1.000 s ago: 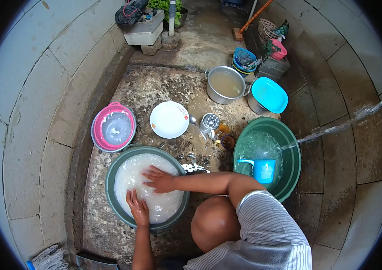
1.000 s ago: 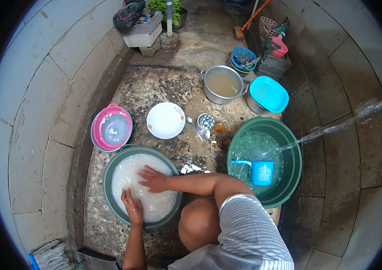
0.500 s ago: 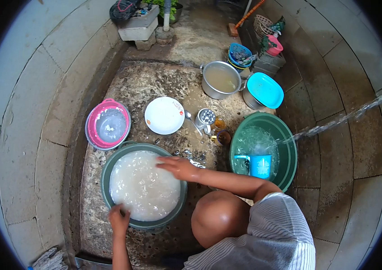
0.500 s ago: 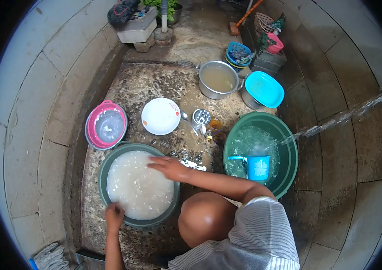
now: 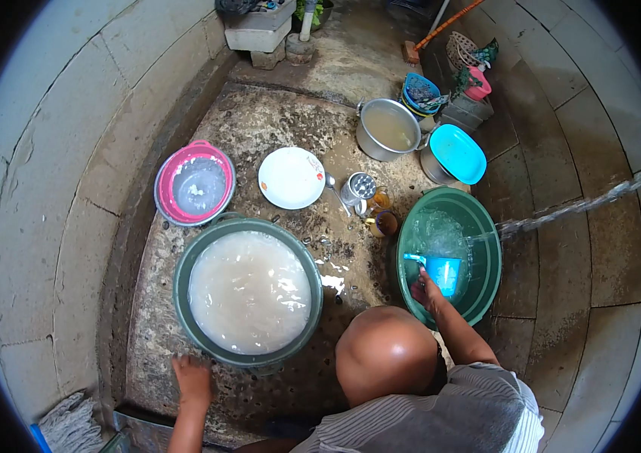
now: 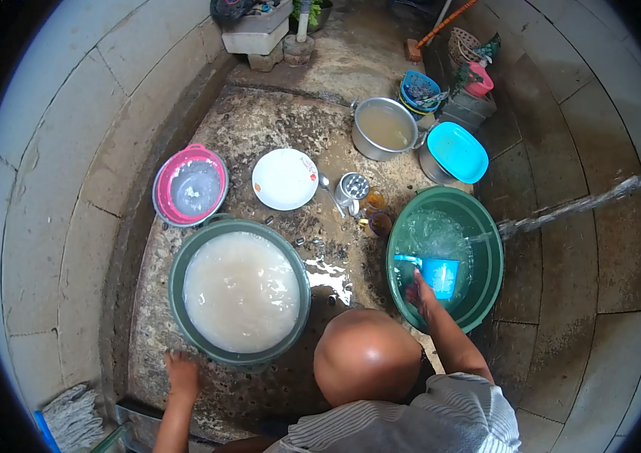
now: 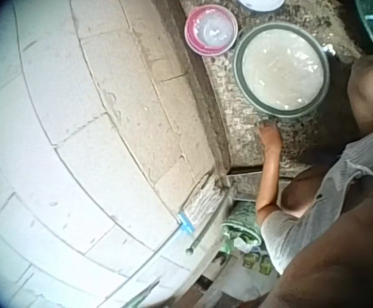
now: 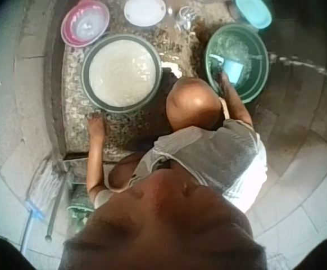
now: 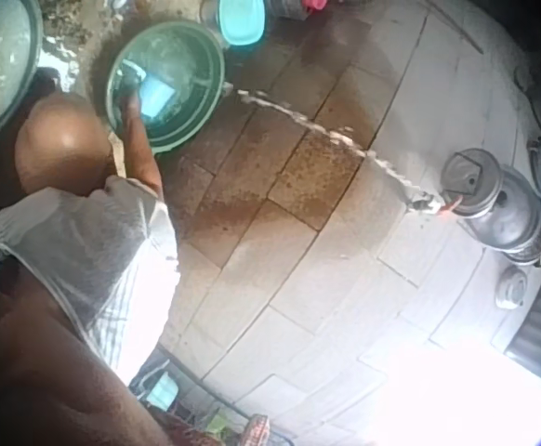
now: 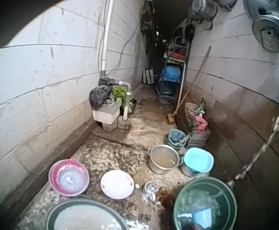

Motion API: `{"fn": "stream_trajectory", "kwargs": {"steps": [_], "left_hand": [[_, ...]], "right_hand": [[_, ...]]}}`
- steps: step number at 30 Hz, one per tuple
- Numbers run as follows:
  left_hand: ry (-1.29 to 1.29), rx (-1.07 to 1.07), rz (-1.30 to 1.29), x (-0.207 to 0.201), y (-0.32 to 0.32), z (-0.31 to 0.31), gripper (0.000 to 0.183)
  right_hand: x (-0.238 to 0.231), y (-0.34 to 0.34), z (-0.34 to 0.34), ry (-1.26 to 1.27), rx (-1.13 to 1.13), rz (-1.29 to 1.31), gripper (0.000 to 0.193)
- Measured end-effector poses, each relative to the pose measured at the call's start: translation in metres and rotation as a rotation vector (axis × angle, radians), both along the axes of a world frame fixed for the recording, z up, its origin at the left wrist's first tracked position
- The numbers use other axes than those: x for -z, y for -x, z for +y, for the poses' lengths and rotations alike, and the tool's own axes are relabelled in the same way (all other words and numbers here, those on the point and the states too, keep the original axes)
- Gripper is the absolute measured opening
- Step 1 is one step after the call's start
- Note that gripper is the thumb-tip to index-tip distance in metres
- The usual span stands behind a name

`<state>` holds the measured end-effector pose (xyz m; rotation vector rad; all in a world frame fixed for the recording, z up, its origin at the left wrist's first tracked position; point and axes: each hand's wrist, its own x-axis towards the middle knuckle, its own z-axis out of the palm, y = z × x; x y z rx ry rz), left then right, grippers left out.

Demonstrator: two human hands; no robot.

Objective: The person washes rice by hand in a large basin, using a blue scoop to add water from a green bucket and then pouring the cloudy water out while holding the rice in the basin.

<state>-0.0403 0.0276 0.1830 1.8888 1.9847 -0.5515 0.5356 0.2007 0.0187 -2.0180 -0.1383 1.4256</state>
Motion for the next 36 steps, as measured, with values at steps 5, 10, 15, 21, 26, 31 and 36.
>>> {"fn": "stream_trajectory", "kwargs": {"steps": [5,10,15,21,26,31,36], "left_hand": [[-0.408,-0.238,-1.001,-0.092,-0.036,0.042,0.021],[-0.253,-0.085,-2.252,-0.188,-0.089,0.064,0.050],[-0.372,0.115,-2.841,-0.202,-0.124,0.054,0.047],[-0.483,-0.034,-3.052,-0.203,-0.119,0.026,0.048],[-0.726,0.085,-2.845,-0.214,-0.085,0.018,0.042],[-0.861,0.314,-2.501,-0.207,-0.037,-0.016,0.031],[-0.431,-0.356,-2.074,-0.126,0.081,-0.093,0.029]], "right_hand": [[0.069,-0.006,0.039,0.035,-0.167,0.241,0.073],[0.114,-0.032,0.076,-0.144,0.025,0.011,0.050],[0.125,-0.048,0.086,-0.157,0.055,0.061,0.041],[0.110,-0.030,0.072,-0.104,-0.004,0.070,0.042],[0.087,-0.033,0.072,-0.124,-0.021,0.068,0.042],[0.074,-0.030,0.071,-0.156,-0.050,0.094,0.043],[0.039,-0.035,0.069,-0.210,-0.104,0.090,0.043]]}}
